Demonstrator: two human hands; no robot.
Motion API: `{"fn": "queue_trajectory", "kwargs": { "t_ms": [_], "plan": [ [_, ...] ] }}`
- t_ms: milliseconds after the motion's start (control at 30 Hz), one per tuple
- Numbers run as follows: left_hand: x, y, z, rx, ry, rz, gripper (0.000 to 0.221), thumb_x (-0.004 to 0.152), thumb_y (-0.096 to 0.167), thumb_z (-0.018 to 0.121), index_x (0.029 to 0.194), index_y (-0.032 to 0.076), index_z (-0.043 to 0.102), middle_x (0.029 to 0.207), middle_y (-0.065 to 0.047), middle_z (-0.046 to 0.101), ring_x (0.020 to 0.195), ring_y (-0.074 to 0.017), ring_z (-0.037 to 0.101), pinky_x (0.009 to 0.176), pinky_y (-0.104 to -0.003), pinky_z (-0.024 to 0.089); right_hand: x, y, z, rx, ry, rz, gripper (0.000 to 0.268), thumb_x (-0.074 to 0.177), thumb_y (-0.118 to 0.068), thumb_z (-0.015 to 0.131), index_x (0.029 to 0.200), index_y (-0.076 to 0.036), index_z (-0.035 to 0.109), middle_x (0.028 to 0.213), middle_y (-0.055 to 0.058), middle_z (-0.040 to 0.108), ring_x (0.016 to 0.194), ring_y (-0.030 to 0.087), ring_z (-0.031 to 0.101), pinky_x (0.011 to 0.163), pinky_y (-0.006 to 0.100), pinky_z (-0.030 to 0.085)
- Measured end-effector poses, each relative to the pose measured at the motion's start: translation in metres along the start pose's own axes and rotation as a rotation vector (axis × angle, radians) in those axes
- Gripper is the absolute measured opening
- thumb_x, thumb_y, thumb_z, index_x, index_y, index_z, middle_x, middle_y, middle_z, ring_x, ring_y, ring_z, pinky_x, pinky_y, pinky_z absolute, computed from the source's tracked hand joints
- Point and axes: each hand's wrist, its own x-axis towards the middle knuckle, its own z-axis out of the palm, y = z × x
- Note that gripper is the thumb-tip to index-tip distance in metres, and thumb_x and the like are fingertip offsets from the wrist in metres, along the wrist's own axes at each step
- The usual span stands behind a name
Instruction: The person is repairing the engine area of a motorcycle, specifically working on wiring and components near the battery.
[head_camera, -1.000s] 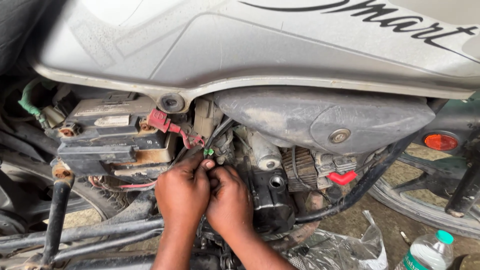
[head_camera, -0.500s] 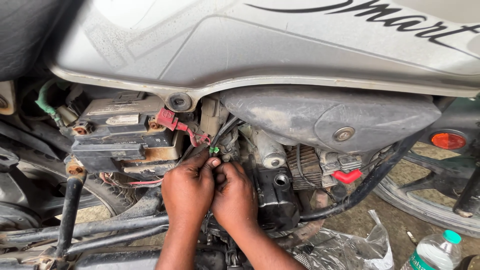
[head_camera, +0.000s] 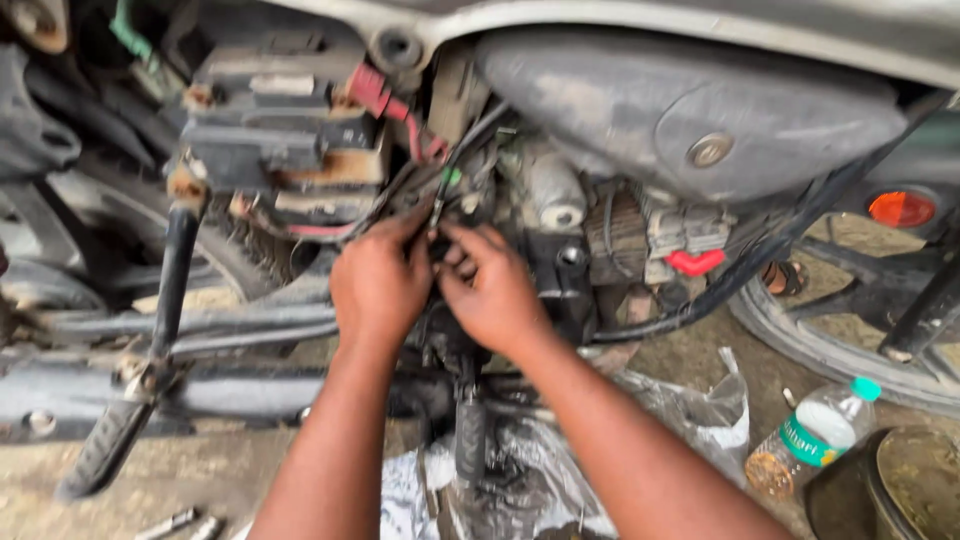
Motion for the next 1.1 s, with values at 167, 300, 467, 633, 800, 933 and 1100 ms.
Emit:
{"fn": "queue_trajectory", "kwargs": {
  "t_ms": [167, 300, 467, 633, 800, 933, 1100],
  "plan": [
    [-0.015, -0.002, -0.006, 0.021, 0.031, -0.006, 0.032, 0.089, 0.020, 0.070, 0.120, 0.028, 0.078, 0.102, -0.009, 0.076, 0.087, -0.0370, 0.071, 0.074, -0.049, 0.056, -0.009, -0.005, -0.015, 0.009, -0.106, 0.022, 0.039, 0.087, -0.006, 0.074, 0.125, -0.007, 0.069, 0.096, 0.006, 0.064, 0.078, 0.013, 0.068, 0.071, 0.027, 0.057],
    [-0.028, -0.008, -0.006, 0.002, 0.067, 0.088, 0.042, 0.087, 0.006, 0.063, 0.123, 0.024, 0.073, 0.111, -0.007, 0.076, 0.099, -0.0338, 0.072, 0.080, -0.046, 0.057, -0.014, -0.015, -0.040, -0.113, -0.310, -0.099, 0.027, 0.089, -0.010, 0.075, 0.116, -0.009, 0.076, 0.101, 0.007, 0.067, 0.084, 0.012, 0.069, 0.075, 0.028, 0.059],
    [-0.033, -0.010, -0.016, -0.006, -0.074, 0.086, 0.054, 0.085, 0.004, 0.062, 0.136, 0.021, 0.064, 0.113, -0.014, 0.073, 0.096, -0.0393, 0.070, 0.079, -0.051, 0.054, -0.012, -0.017, -0.075, -0.265, -0.595, 0.065, 0.024, 0.090, -0.017, 0.075, 0.113, -0.013, 0.077, 0.100, 0.005, 0.076, 0.085, 0.011, 0.072, 0.075, 0.028, 0.060],
    [-0.036, -0.009, -0.013, 0.028, -0.135, 0.096, 0.026, 0.092, 0.015, 0.066, 0.117, 0.018, 0.073, 0.110, -0.012, 0.074, 0.096, -0.0385, 0.070, 0.081, -0.051, 0.055, -0.013, 0.015, -0.120, -0.148, -0.717, 0.322, 0.027, 0.090, -0.018, 0.073, 0.116, -0.011, 0.077, 0.099, 0.004, 0.081, 0.085, 0.010, 0.075, 0.080, 0.028, 0.062],
    [-0.044, 0.013, -0.007, -0.019, -0.288, 0.136, 0.017, 0.093, 0.025, 0.066, 0.105, 0.018, 0.076, 0.104, -0.009, 0.075, 0.093, -0.0353, 0.071, 0.077, -0.049, 0.055, -0.023, 0.016, -0.159, -0.316, -0.747, 0.370, 0.030, 0.089, -0.022, 0.074, 0.117, -0.011, 0.077, 0.105, 0.004, 0.082, 0.094, 0.011, 0.075, 0.087, 0.030, 0.059],
    [-0.049, 0.018, 0.011, 0.002, -0.402, 0.307, 0.020, 0.094, 0.032, 0.063, 0.101, 0.017, 0.075, 0.100, -0.009, 0.075, 0.088, -0.0357, 0.071, 0.073, -0.049, 0.056, -0.036, 0.053, -0.193, -0.427, -0.796, 0.490, 0.036, 0.088, -0.028, 0.075, 0.121, -0.013, 0.075, 0.111, 0.004, 0.081, 0.103, 0.014, 0.074, 0.093, 0.031, 0.056],
    [-0.056, 0.032, 0.022, 0.032, -0.648, 0.341, 0.022, 0.091, 0.037, 0.064, 0.100, 0.018, 0.072, 0.095, -0.009, 0.076, 0.088, -0.0353, 0.072, 0.075, -0.049, 0.056, -0.049, 0.070, -0.217, -0.542, -0.821, 0.655, 0.048, 0.085, -0.037, 0.075, 0.127, -0.014, 0.072, 0.115, 0.006, 0.080, 0.109, 0.016, 0.073, 0.098, 0.033, 0.053]
  ]
}}
